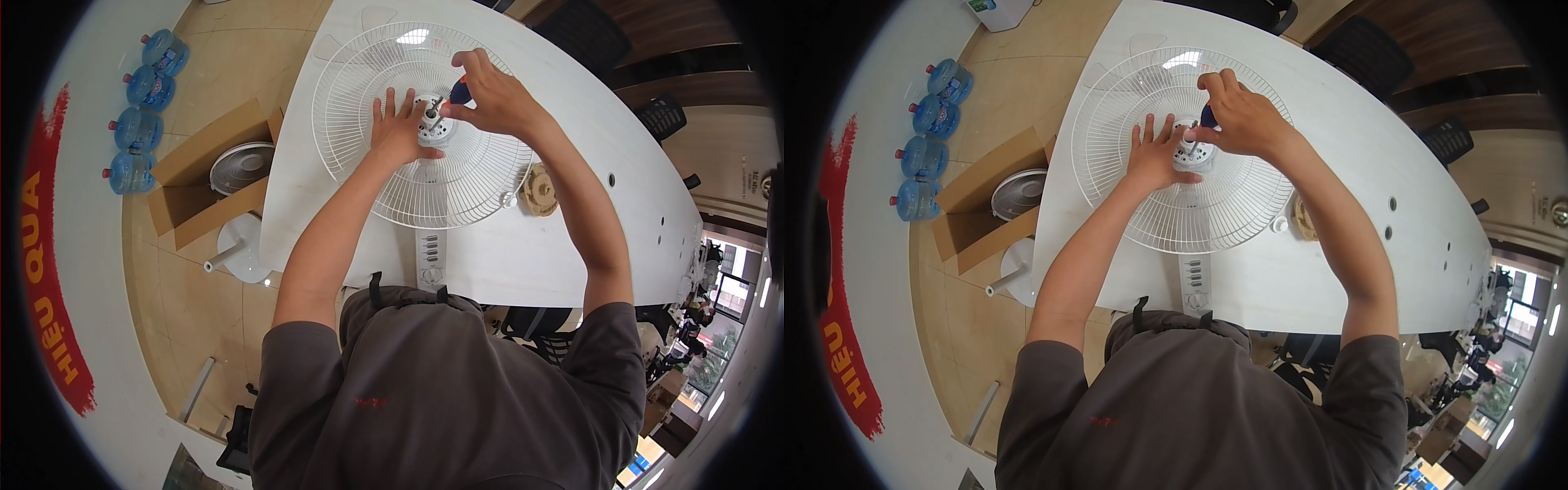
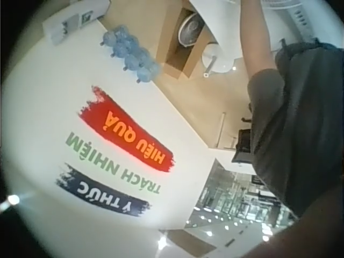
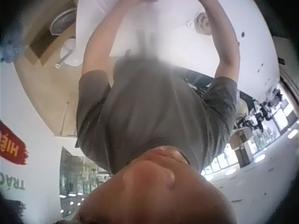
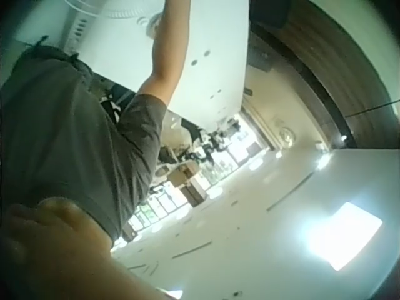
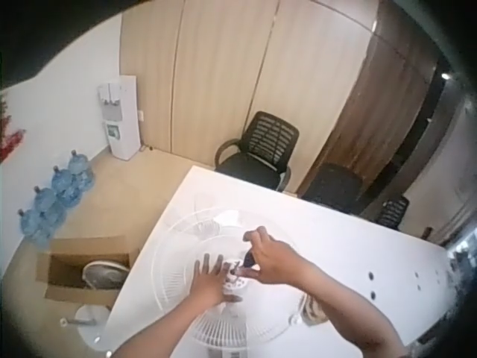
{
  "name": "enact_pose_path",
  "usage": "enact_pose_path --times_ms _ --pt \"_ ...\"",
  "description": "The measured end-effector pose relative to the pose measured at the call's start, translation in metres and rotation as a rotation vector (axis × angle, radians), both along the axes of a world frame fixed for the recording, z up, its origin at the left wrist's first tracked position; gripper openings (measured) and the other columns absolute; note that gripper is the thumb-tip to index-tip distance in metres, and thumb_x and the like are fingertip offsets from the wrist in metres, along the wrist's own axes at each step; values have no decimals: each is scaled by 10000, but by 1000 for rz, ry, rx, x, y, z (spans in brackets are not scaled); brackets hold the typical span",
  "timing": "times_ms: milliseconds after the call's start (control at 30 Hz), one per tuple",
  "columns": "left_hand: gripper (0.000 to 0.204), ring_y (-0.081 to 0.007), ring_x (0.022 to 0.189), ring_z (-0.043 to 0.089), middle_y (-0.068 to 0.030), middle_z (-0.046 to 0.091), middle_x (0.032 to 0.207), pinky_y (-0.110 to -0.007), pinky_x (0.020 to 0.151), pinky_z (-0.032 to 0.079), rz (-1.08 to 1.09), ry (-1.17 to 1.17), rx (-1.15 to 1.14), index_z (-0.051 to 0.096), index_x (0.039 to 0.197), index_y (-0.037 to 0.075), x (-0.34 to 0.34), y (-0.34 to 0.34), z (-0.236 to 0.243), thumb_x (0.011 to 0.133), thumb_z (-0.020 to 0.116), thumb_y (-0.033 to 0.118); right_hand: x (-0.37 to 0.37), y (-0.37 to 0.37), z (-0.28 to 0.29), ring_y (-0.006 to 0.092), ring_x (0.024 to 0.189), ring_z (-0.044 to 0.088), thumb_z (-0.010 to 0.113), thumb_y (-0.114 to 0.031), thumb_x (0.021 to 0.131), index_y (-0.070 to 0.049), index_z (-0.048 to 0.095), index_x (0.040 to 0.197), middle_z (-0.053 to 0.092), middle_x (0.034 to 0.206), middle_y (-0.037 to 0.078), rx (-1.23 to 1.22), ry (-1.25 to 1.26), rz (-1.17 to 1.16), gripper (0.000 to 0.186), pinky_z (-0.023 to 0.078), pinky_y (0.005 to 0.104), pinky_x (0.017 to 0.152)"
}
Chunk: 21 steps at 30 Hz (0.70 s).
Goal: Using a screwdriver to tighten screws on the rear guard and motor housing of a pedestal fan.
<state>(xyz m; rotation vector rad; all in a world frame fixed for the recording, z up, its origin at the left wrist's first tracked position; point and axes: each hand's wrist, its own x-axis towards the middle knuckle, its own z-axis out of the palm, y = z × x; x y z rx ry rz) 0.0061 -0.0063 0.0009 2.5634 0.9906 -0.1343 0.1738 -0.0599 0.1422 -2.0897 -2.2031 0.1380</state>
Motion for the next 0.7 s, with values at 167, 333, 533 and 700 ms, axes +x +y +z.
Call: enact_pose_path --times_ms 167,333,533,700 --pt "1202 -417 1544 24 -95 184 1676 -583 1231 16 -3 6 0 311 1578 194 1 -1 0 630 731 802 0 8 1 286 894 723 776 -553 812 -30 524 1196 665 1059 167 -38 -8 137 696 587 368 675" --pt "1192 -420 1543 24 -99 187 1675 -586 1229 13 0 -5 1 323 1574 193 -1 0 -3 634 725 806 -14 3 7 263 986 683 833 -357 810 -76 522 1161 656 1033 121 -74 5 -155 547 566 356 728" --pt "1176 -426 1542 30 -106 199 1671 -586 1229 16 -4 -12 14 336 1567 192 0 0 -2 640 728 800 12 2 -9 276 918 697 826 -371 818 -87 521 1138 660 1091 148 -3 191 222 525 564 356 710" --pt "1180 -424 1543 29 -106 194 1673 -580 1230 16 2 -30 5 333 1568 195 -2 0 -5 635 737 794 -15 10 18 295 972 684 836 -243 808 -85 536 1082 596 1165 136 -278 72 -83 435 574 379 757"
